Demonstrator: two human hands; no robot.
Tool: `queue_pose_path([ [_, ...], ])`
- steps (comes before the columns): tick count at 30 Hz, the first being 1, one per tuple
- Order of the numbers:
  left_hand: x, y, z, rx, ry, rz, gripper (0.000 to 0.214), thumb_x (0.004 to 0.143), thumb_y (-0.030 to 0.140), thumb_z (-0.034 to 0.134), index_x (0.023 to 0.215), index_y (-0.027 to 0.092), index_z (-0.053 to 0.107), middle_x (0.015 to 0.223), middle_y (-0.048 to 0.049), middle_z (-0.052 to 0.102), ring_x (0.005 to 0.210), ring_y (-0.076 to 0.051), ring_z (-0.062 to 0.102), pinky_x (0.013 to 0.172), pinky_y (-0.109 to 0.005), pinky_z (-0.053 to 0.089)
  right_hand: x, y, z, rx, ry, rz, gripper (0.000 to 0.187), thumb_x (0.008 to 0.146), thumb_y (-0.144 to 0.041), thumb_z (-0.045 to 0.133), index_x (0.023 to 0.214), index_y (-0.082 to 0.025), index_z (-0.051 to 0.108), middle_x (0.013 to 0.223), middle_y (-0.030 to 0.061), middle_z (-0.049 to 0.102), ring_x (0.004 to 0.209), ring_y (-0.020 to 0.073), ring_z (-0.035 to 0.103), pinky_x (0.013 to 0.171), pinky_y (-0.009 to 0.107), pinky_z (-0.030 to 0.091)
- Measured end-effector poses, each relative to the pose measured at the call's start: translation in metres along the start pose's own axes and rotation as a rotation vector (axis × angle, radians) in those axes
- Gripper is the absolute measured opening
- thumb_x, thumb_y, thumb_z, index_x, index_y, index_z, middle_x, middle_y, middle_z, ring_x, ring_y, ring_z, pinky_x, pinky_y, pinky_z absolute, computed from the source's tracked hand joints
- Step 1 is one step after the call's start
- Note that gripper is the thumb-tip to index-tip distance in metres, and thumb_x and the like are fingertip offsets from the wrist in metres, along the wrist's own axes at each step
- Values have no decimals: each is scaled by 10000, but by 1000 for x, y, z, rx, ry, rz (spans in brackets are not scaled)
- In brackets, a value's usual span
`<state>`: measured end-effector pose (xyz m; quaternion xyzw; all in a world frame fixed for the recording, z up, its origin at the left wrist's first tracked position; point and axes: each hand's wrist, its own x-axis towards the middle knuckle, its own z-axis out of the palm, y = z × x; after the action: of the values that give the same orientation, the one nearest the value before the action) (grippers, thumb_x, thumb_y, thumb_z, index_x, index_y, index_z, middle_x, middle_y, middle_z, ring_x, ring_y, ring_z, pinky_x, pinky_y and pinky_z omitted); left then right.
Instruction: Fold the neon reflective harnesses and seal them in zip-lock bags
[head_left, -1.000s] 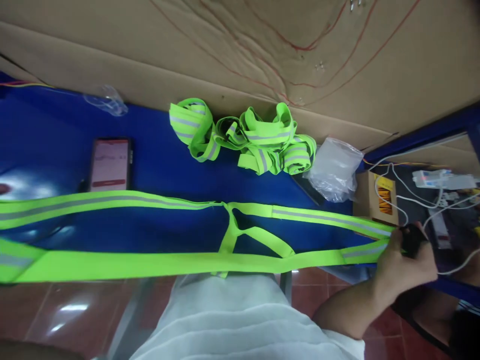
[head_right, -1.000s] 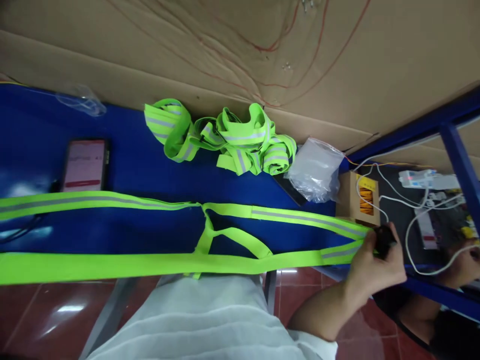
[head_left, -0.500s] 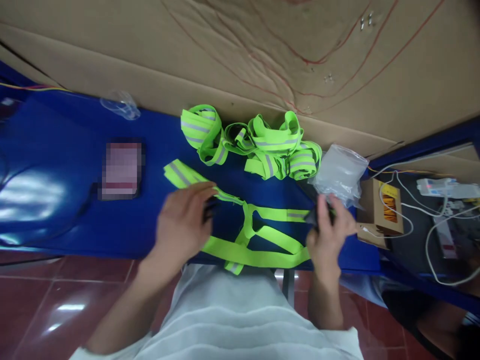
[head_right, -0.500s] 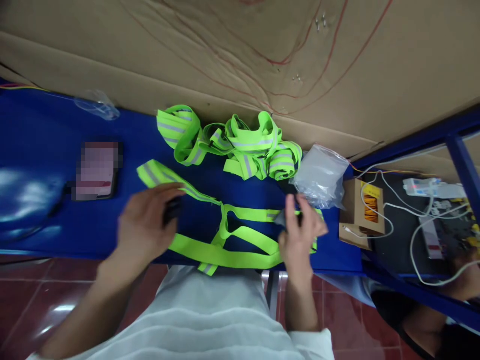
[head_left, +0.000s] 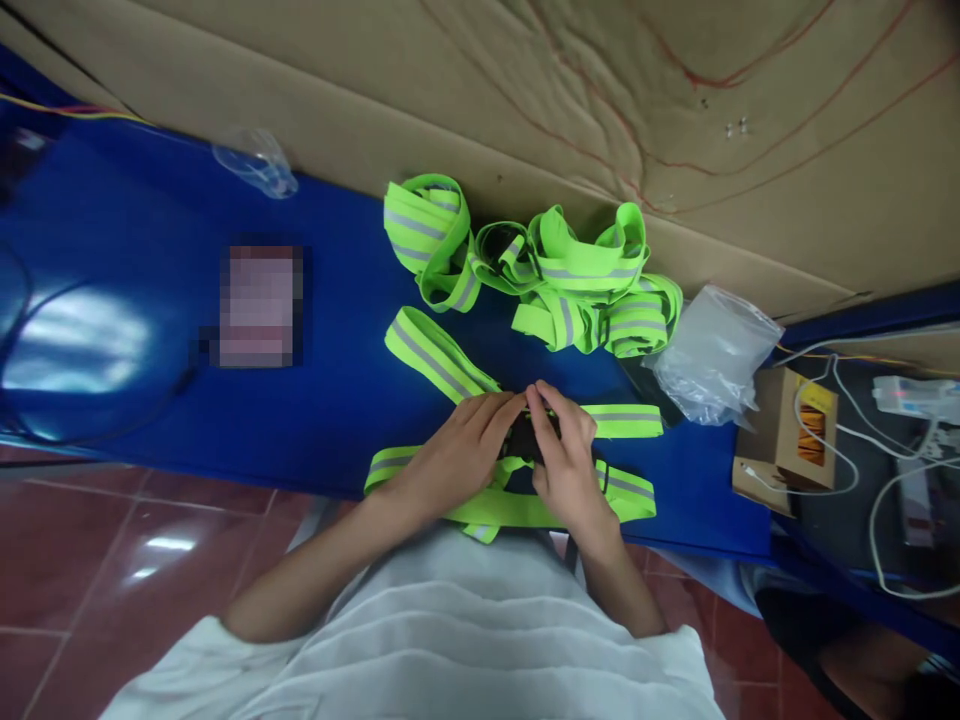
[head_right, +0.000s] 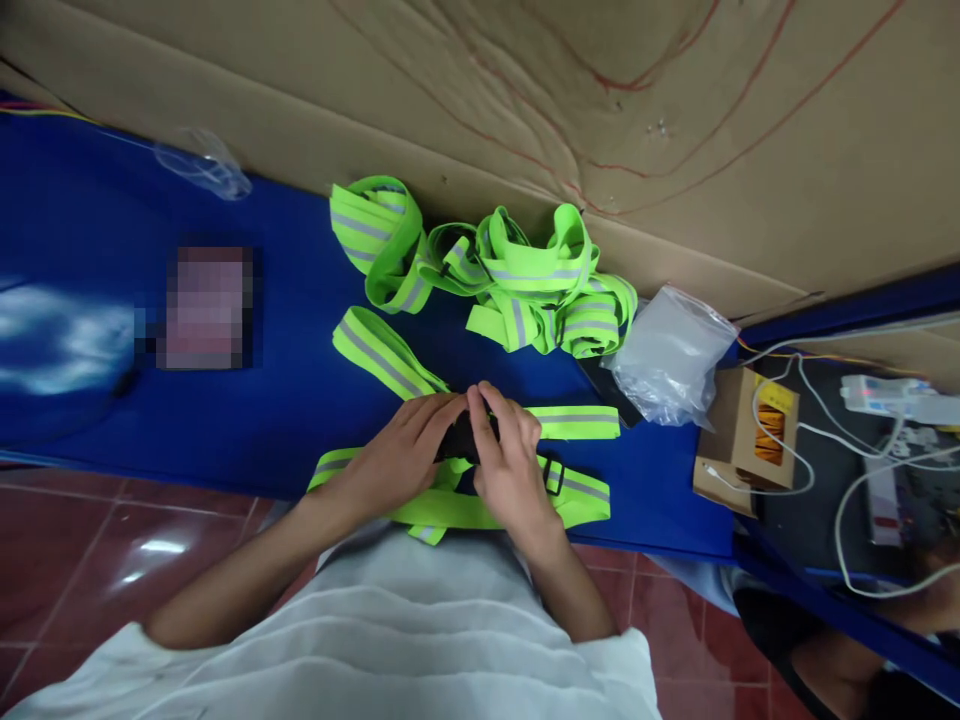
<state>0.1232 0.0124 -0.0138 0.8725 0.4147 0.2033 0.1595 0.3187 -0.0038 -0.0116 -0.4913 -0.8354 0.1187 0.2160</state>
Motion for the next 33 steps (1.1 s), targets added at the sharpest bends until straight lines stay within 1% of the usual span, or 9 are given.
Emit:
queue_pose_path([
  [4, -2, -7, -9, -108, -10, -42, 783, 778, -42, 429, 1543, 95, 331, 1383, -197, 582, 1254, -335, 563, 1056, -516, 530, 2, 8, -8, 52, -8, -18, 1060, 734, 78, 378, 1703, -268, 122, 1608, 145, 418, 1482, 311, 422, 1174, 517, 407],
  [8, -1, -11, -19, -137, 29, -42, 838, 745, -63, 454, 1554, 115, 326, 1356, -186, 593, 1251, -330, 567, 1054, -509, 540, -1, 13, -13, 93, -21, -23, 1077, 709, 82, 382, 1701, -263, 141, 1602, 148, 412, 1487, 319, 413, 1190, 536, 400],
  [11, 0, -11, -18, -124, 23, -18, 796, 795, -50, 450, 1561, 124, 321, 1362, -190, 591, 1256, -336, 570, 1058, -531, 539, -2, 13, -11, 135, -24, -36, 1071, 713, 75, 390, 1700, -264, 152, 1596, 143, 430, 1474, 323, 433, 1183, 542, 419],
  [16, 1, -11, -16, -136, -51, 45, 743, 857, -40, 412, 1574, 120, 303, 1393, -199, 588, 1318, -339, 555, 1077, -548, 531, -3, 13, -10, 170, -30, -30, 1070, 713, 67, 396, 1699, -267, 151, 1619, 139, 410, 1501, 323, 417, 1190, 549, 428],
  [20, 2, -15, -21, -140, -44, 12, 718, 876, -11, 427, 1571, 130, 320, 1380, -197, 597, 1288, -338, 578, 1062, -548, 544, -3, 15, -15, 192, -46, 1, 1103, 676, 59, 414, 1697, -271, 156, 1637, 132, 373, 1517, 321, 396, 1216, 548, 403],
  [23, 3, -15, -21, -125, -39, 27, 699, 884, -5, 418, 1566, 121, 328, 1376, -200, 596, 1295, -343, 571, 1061, -553, 545, -2, 15, -16, 185, -52, -13, 1096, 691, 68, 407, 1697, -284, 149, 1624, 130, 390, 1508, 316, 406, 1209, 541, 412],
  [27, 6, -14, -16, -89, -9, 71, 703, 883, -21, 397, 1568, 117, 327, 1357, -188, 601, 1289, -334, 574, 1064, -536, 545, -1, 13, -14, 175, -64, -13, 1103, 688, 87, 400, 1692, -292, 146, 1623, 132, 388, 1513, 317, 390, 1205, 554, 419],
  [31, 5, -15, -16, -29, 10, 65, 732, 859, -46, 369, 1570, 125, 345, 1315, -184, 629, 1220, -319, 612, 1026, -534, 564, 3, 11, -11, 165, -78, -1, 1080, 674, 107, 390, 1673, -257, 199, 1610, 151, 411, 1493, 316, 410, 1180, 561, 459],
  [33, 5, -16, -18, -29, 0, 71, 747, 841, -58, 364, 1564, 131, 364, 1311, -184, 639, 1224, -314, 617, 1028, -530, 565, 7, 10, -9, 162, -87, -5, 1043, 677, 111, 390, 1651, -230, 244, 1600, 168, 426, 1475, 320, 436, 1157, 565, 487],
])
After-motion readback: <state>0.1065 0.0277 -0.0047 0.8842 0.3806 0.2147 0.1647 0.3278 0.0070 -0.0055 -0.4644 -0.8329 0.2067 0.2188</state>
